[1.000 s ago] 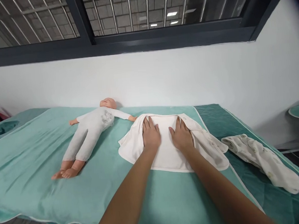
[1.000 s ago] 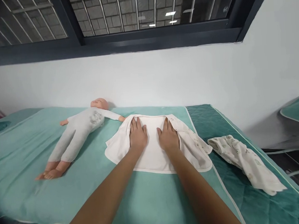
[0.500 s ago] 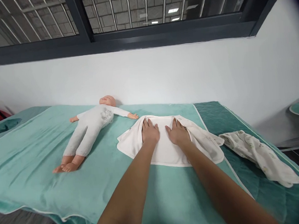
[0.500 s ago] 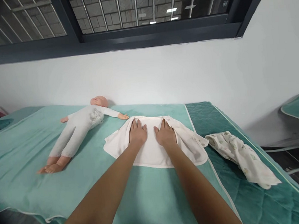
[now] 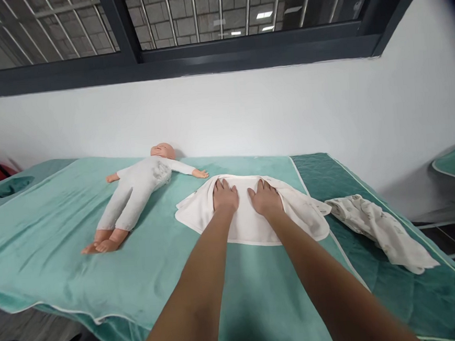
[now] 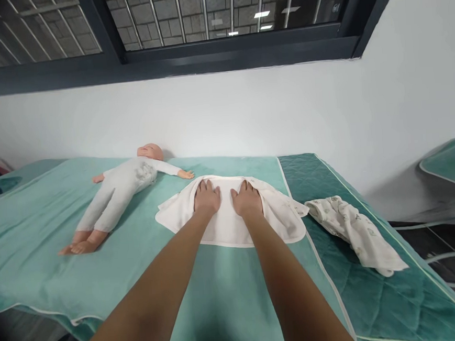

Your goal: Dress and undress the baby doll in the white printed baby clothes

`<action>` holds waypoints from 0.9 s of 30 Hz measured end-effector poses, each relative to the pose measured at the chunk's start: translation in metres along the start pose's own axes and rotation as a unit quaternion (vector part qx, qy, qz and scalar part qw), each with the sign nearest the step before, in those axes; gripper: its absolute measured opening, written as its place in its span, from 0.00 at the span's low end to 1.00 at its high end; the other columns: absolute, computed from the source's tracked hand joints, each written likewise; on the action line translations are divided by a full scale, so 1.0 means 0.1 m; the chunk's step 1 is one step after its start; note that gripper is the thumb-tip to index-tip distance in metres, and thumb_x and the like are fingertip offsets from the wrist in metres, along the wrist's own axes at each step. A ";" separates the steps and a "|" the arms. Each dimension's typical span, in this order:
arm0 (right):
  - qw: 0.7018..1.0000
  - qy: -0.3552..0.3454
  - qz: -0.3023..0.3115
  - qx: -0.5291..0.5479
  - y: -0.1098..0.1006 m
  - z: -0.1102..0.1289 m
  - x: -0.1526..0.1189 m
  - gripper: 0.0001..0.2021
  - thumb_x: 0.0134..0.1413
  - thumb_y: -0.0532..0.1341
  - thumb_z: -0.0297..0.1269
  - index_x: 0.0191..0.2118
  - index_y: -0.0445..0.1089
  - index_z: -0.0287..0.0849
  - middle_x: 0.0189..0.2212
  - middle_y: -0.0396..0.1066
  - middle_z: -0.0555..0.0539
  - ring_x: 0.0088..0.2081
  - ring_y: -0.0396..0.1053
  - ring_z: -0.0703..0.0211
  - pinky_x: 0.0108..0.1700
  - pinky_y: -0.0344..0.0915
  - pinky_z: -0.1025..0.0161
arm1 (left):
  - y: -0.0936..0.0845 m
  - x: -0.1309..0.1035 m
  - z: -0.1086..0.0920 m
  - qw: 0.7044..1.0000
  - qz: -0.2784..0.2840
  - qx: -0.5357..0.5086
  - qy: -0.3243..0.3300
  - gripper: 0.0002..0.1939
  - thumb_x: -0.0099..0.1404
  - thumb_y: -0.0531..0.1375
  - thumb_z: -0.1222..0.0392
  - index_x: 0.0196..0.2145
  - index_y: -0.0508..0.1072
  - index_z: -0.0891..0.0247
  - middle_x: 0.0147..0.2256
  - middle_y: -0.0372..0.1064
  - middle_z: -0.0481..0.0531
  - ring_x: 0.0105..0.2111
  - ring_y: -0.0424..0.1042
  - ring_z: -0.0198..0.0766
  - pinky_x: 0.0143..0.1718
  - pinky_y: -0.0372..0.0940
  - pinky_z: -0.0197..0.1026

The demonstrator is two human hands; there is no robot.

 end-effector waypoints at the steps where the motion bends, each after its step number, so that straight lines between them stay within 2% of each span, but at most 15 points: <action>1: 1.000 -0.003 -0.008 -0.002 -0.02 0.01 -0.02 0.34 0.67 0.43 0.48 0.67 0.50 0.24 0.65 0.55 0.27 0.65 0.55 0.37 0.63 0.53 0.47 | 0.00 0.00 0.00 1.000 0.001 0.000 -0.002 0.33 0.72 0.42 0.51 0.67 0.52 0.77 0.68 0.47 0.69 0.69 0.47 0.52 0.68 0.45 0.50; 3: 0.999 -0.022 -0.027 -0.006 -0.06 0.07 -0.06 0.30 0.68 0.42 0.43 0.65 0.55 0.22 0.62 0.59 0.23 0.63 0.57 0.36 0.62 0.54 0.44 | 0.01 0.00 0.01 1.000 0.004 -0.002 -0.003 0.34 0.72 0.41 0.51 0.67 0.52 0.77 0.68 0.46 0.69 0.69 0.47 0.52 0.68 0.45 0.50; 5: 0.997 -0.074 -0.037 -0.010 -0.09 0.19 -0.12 0.26 0.68 0.41 0.36 0.61 0.61 0.26 0.60 0.62 0.26 0.64 0.57 0.39 0.63 0.51 0.45 | 0.02 0.00 0.01 1.000 0.006 -0.005 -0.003 0.34 0.72 0.41 0.51 0.67 0.52 0.77 0.68 0.46 0.69 0.69 0.47 0.51 0.68 0.45 0.50; 8: 0.982 -0.184 -0.026 -0.011 -0.08 0.40 -0.20 0.21 0.68 0.44 0.32 0.57 0.67 0.37 0.62 0.64 0.38 0.65 0.56 0.53 0.67 0.47 0.56 | 0.02 0.00 0.02 1.000 0.006 -0.011 -0.004 0.34 0.72 0.41 0.51 0.67 0.52 0.77 0.68 0.46 0.69 0.69 0.46 0.51 0.68 0.45 0.50; 10: 0.974 -0.224 -0.020 -0.013 -0.05 0.46 -0.22 0.20 0.68 0.46 0.34 0.58 0.67 0.38 0.63 0.63 0.41 0.65 0.56 0.56 0.66 0.48 0.59 | 0.02 0.00 0.01 1.000 0.005 -0.016 -0.002 0.33 0.72 0.42 0.51 0.67 0.52 0.78 0.68 0.46 0.69 0.69 0.46 0.51 0.68 0.45 0.50; 14: 0.972 -0.234 -0.024 -0.019 -0.01 0.45 -0.18 0.22 0.69 0.45 0.36 0.60 0.65 0.33 0.64 0.61 0.38 0.66 0.56 0.52 0.66 0.51 0.56 | 0.00 -0.01 -0.01 0.999 -0.001 -0.031 0.010 0.32 0.72 0.45 0.54 0.66 0.55 0.78 0.67 0.50 0.68 0.69 0.47 0.50 0.68 0.43 0.49; 20: 0.972 -0.233 -0.032 -0.027 0.01 0.44 -0.17 0.22 0.69 0.45 0.33 0.61 0.65 0.34 0.63 0.62 0.39 0.65 0.57 0.52 0.66 0.52 0.56 | -0.10 -0.05 0.00 0.996 -0.044 -0.081 0.015 0.30 0.72 0.45 0.56 0.64 0.56 0.80 0.65 0.54 0.72 0.67 0.52 0.52 0.67 0.48 0.50; 24: 0.971 -0.232 -0.037 -0.028 -0.01 0.45 -0.19 0.21 0.68 0.46 0.31 0.59 0.66 0.33 0.62 0.64 0.38 0.64 0.59 0.51 0.65 0.54 0.55 | -0.29 -0.28 0.00 0.987 -0.082 -0.133 0.032 0.24 0.73 0.44 0.57 0.61 0.62 0.69 0.60 0.64 0.63 0.61 0.62 0.46 0.61 0.58 0.46; 27: 0.971 -0.234 -0.040 -0.030 -0.02 0.46 -0.20 0.21 0.67 0.47 0.32 0.59 0.67 0.33 0.62 0.64 0.38 0.64 0.59 0.51 0.65 0.54 0.55 | -0.47 -0.58 0.13 0.978 -0.100 -0.174 0.063 0.21 0.74 0.44 0.56 0.59 0.63 0.61 0.58 0.67 0.55 0.58 0.66 0.38 0.59 0.60 0.40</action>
Point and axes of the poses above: each hand's wrist, its own x-axis towards the middle knuckle, its own y-axis out of the palm, z = x × y, the point moved 8 cm from there along x, towards the middle knuckle
